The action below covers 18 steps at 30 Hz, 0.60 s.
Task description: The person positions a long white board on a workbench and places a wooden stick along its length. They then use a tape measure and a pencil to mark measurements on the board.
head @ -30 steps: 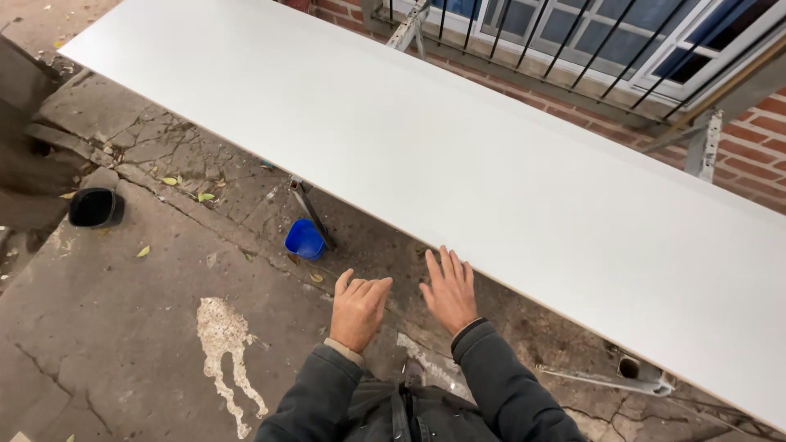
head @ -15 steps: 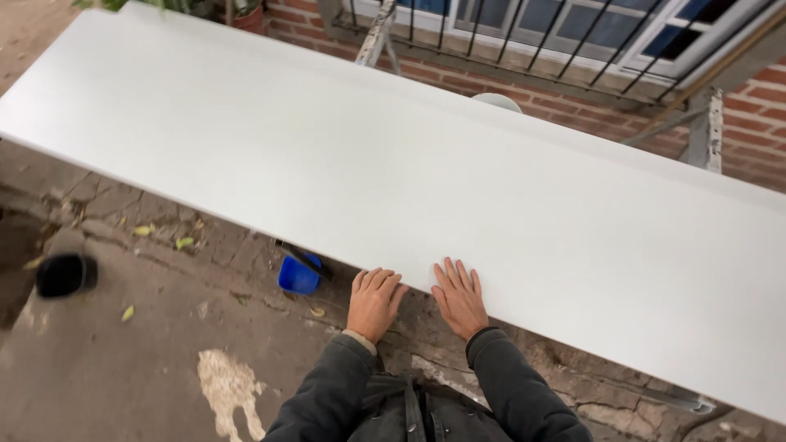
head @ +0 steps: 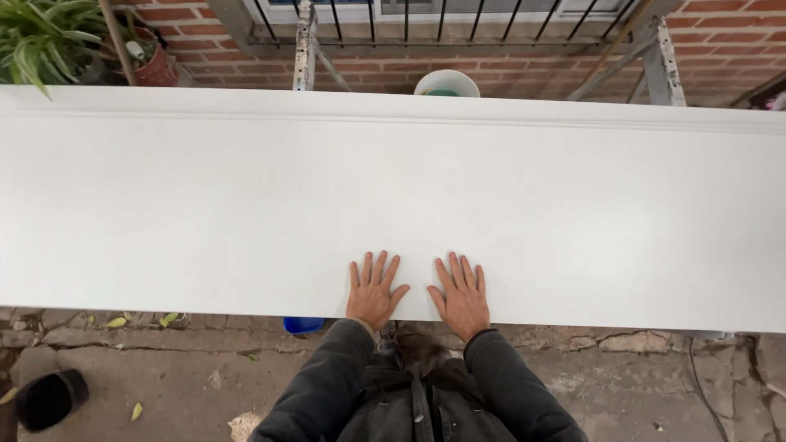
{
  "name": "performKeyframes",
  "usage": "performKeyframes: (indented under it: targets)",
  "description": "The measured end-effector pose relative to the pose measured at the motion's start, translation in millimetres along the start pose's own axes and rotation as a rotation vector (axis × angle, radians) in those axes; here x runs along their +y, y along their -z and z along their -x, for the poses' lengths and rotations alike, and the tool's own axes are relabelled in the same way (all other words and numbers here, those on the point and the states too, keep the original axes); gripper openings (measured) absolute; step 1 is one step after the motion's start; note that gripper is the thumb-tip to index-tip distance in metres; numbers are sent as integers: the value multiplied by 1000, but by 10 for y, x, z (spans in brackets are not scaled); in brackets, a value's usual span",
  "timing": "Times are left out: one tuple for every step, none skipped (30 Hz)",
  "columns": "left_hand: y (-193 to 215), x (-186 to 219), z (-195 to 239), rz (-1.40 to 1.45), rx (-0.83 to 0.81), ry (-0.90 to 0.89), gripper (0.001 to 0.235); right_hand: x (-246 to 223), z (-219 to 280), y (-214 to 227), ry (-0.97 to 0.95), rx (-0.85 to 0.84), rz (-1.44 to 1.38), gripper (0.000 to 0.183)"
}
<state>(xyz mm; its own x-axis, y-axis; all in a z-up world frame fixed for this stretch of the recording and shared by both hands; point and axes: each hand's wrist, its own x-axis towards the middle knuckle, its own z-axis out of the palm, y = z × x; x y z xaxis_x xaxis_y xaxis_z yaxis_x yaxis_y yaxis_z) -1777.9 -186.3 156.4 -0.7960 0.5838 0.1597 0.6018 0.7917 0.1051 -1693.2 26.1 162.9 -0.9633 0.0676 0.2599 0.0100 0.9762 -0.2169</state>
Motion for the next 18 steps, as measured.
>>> performKeyframes:
  targets:
    - [-61,-62,-73,3,-4,-8,74,-29,14,9,-9,-1,2,62]
    - [-118,-132,-176,-30,-7,-13,76,-48,-8,21,-12,-17,13,63]
    - [-174,-192,-276,-64,-10,-17,79,-64,-22,37,-15,-34,24,63]
    - [-135,-212,-368,-60,-8,-17,79,-80,-21,68,-15,-35,28,63]
    - [-102,-229,-458,-49,-45,10,80,-92,-15,95,-29,-48,23,63]
    - [-86,-255,-586,-39,-74,40,81,-82,-49,106,-37,-57,23,63]
    - [-116,-284,-722,-33,-65,43,81,-58,-62,83,-31,-53,31,63]
    - [-122,-315,-799,-38,-75,55,82,-70,-38,79,-25,-23,19,62]
    - [-127,-350,-879,-42,-85,67,83,-82,-16,74,-18,7,7,61]
    - [-110,-377,-994,-43,-83,71,83,-83,-31,87,-14,7,7,61]
    - [-95,-409,-1114,-44,-111,81,84,-83,-51,96,-14,16,-10,60]
    - [-84,-418,-1201,-40,-149,88,85,-94,-27,125,-21,16,-26,60]
    - [-51,-415,-1247,-36,-156,88,85,-109,39,109,-24,8,-26,60]
    - [7,-433,-1407,-60,-213,106,84,-90,9,87,-14,26,-20,60]
    - [71,-451,-1563,-85,-271,124,84,-75,-21,66,-3,44,-13,61]
    - [79,-485,-1683,-82,-273,119,84,-99,-18,107,-8,42,-11,61]
    - [84,-521,-1802,-88,-294,127,83,-124,-16,143,-28,24,-21,60]
    - [91,-565,-1974,-95,-305,132,82,-132,-56,163,-47,15,-28,59]
